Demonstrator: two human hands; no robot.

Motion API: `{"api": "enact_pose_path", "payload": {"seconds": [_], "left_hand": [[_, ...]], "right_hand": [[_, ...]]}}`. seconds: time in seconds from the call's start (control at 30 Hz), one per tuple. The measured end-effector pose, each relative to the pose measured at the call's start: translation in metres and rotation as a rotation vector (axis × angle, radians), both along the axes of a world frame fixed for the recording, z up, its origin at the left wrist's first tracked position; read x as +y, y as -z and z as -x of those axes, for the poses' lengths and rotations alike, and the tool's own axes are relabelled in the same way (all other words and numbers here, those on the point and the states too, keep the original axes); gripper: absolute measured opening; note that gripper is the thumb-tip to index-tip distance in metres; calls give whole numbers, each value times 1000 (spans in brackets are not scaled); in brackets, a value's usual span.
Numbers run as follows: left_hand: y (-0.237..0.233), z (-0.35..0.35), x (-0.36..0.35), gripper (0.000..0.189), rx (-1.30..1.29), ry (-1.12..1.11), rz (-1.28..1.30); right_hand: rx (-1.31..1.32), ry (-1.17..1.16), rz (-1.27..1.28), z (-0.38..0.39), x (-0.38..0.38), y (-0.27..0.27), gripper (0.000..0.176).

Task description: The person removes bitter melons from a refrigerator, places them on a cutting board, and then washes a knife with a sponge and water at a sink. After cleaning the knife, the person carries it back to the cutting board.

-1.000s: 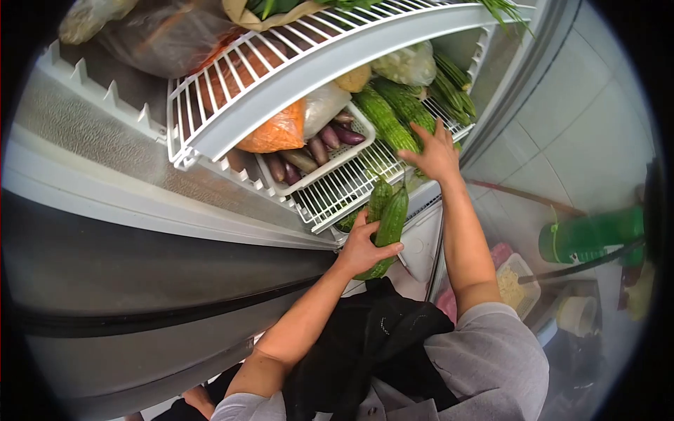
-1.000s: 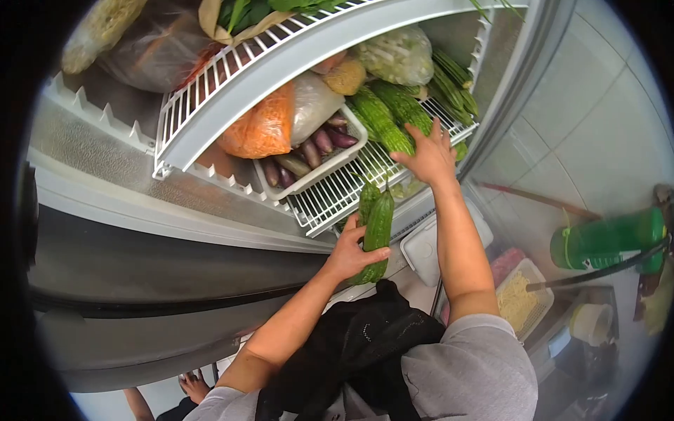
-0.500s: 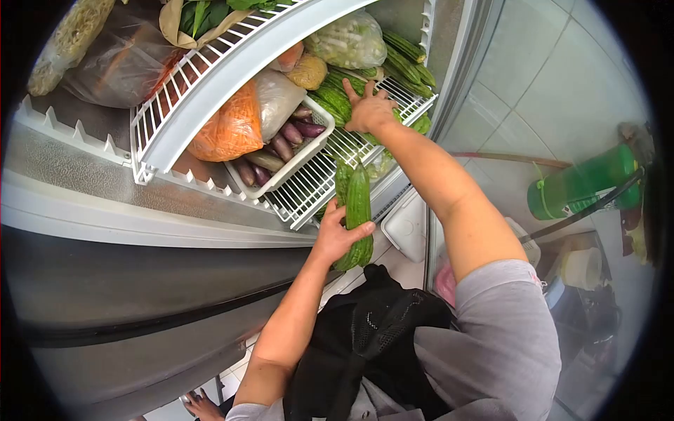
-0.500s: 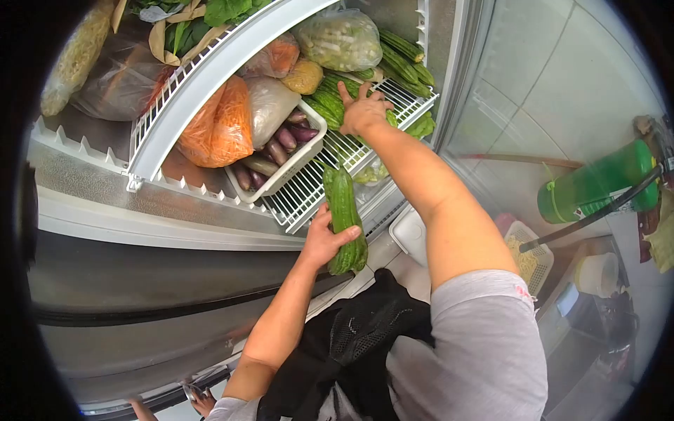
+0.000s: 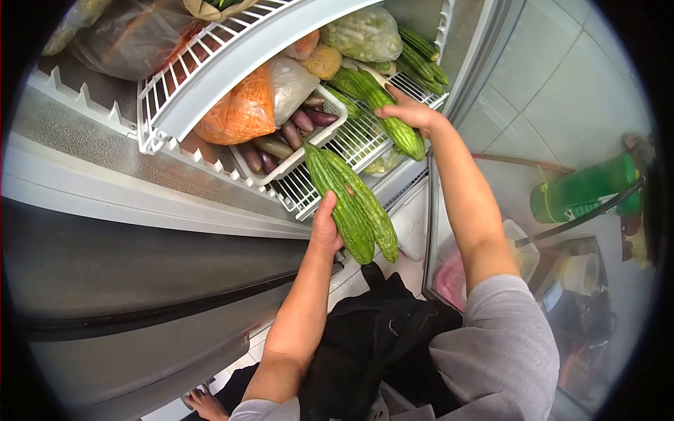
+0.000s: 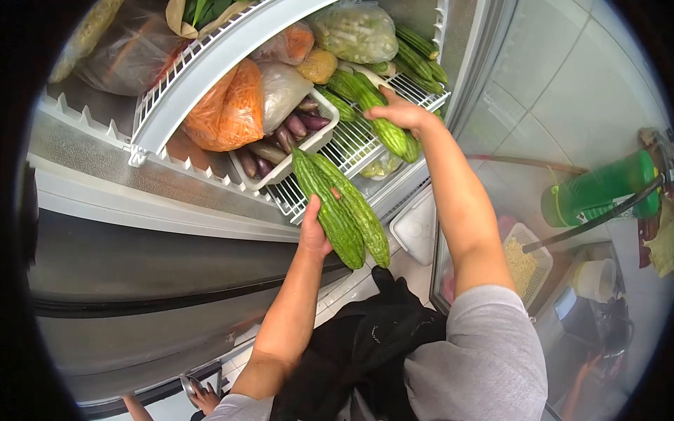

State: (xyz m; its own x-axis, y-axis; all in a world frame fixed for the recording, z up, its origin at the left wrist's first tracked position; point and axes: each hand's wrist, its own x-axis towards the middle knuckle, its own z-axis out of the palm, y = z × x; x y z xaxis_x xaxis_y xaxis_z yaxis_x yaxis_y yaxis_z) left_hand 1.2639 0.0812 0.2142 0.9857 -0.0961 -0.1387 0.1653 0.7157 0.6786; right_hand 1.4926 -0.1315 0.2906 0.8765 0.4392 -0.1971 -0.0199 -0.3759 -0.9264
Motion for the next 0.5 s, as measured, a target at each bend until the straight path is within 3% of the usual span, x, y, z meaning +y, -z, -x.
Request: {"api": "enact_pose_path", "payload": {"seconds": [0.07,0.13,0.2,0.27,0.33,0.4,0.47,0.5], "left_hand": [[4,-5,-2,52,-34,3,3],[7,-9,-7,54,-73,2,82],[-2,-14,-15,56,-89,23,121],[-14,-21,-27,59,-108,37,163],[-25,-30,-45,73,-148,-48,153],[-25,-40,-60,83,-149,-92,113],[-11,-51,-70,93,-97,-56,228],[-20,-48,-68,103,-85,10,286]], "right_hand": [[-61,4,-33,21,-9,-2,110],[43,36,-249,45,-16,-13,99],[-13,55,-245,66,-19,-28,96],[-206,-21,-230,84,-24,-51,104],[-282,-36,-145,105,-17,-75,105],[-477,-25,254,125,3,-91,101],[-318,-114,800,163,39,-131,97],[-412,-114,832,168,43,-124,95]]}}
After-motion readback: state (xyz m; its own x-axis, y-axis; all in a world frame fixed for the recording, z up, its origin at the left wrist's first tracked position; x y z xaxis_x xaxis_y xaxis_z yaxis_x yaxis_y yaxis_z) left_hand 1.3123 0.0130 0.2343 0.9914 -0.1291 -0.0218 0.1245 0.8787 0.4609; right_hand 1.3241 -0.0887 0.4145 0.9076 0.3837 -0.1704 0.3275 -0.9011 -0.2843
